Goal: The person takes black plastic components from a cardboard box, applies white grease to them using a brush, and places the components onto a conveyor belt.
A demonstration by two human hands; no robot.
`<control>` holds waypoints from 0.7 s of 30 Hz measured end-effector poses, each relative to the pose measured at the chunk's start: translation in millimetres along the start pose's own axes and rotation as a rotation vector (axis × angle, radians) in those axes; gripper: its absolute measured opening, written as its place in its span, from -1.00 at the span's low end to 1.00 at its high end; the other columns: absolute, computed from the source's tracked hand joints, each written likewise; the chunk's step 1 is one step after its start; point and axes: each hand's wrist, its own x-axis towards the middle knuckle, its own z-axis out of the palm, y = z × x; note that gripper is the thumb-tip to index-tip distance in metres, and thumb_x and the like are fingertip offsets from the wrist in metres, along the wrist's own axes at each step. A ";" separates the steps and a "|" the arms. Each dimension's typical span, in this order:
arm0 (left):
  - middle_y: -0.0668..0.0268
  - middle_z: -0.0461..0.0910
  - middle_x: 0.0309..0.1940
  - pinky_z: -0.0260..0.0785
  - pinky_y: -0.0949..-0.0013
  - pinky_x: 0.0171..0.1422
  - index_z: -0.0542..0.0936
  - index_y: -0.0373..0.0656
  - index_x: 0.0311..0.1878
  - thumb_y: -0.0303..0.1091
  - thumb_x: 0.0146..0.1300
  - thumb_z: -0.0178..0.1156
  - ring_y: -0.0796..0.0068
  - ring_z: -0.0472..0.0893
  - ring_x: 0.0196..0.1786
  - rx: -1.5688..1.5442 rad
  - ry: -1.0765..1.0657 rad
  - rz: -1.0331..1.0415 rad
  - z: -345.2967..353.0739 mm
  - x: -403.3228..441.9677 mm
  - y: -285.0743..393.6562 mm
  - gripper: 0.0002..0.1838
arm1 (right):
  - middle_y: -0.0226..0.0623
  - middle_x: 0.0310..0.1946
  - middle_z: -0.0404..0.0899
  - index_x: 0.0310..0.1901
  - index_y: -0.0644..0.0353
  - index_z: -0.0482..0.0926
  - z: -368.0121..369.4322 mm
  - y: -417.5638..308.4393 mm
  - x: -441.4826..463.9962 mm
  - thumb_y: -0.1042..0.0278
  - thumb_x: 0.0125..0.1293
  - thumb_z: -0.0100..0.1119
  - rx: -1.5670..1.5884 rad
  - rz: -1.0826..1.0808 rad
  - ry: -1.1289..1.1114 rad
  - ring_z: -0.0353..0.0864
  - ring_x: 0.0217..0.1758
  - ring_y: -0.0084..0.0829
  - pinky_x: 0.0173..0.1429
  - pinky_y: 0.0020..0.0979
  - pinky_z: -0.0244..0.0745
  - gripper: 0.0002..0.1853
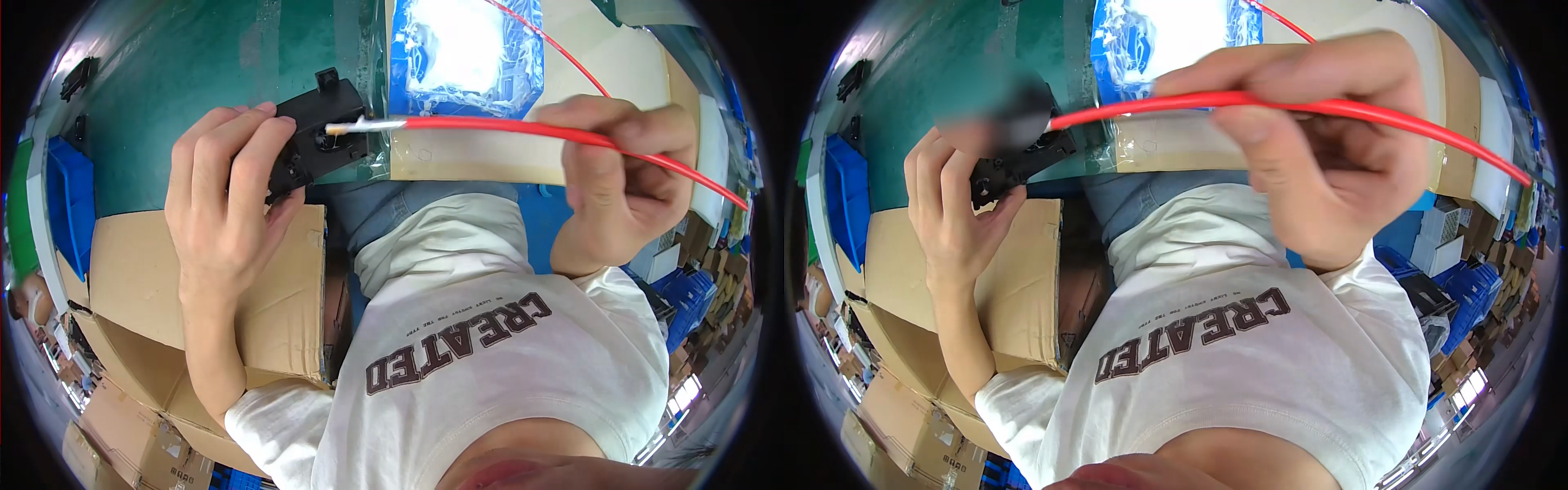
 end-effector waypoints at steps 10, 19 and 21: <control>0.14 0.59 -0.14 0.49 0.20 0.01 0.57 -0.20 0.05 -0.47 -0.24 0.47 0.12 0.59 -0.08 -0.160 -0.007 -0.406 7.0 12.1 -23.8 -0.37 | 0.30 -0.13 0.67 0.05 0.21 0.28 -29.1 27.8 -32.5 0.57 0.49 0.06 -0.055 -0.144 0.354 0.38 -0.69 -0.63 -0.61 -0.63 0.29 -0.78; 0.13 0.68 0.00 0.44 0.04 0.23 0.61 -0.15 0.16 -0.15 -0.14 0.42 -0.05 0.52 0.14 0.287 0.106 -0.342 44.7 125.1 -198.4 -0.32 | 0.30 -0.10 0.65 0.00 0.22 0.26 -32.1 30.9 -61.3 0.70 0.42 0.08 -0.143 -0.075 0.351 0.44 -0.59 -0.66 -0.51 -0.64 0.40 -0.74; 0.08 0.65 -0.07 0.48 0.07 0.11 0.58 -0.21 0.07 -0.37 -0.07 0.35 -0.03 0.55 0.03 0.410 0.223 -0.351 61.5 158.0 -207.8 -0.48 | 0.29 -0.10 0.65 0.00 0.22 0.27 -33.8 28.9 -64.0 0.69 0.42 0.08 -0.177 -0.092 0.355 0.44 -0.59 -0.67 -0.52 -0.63 0.39 -0.74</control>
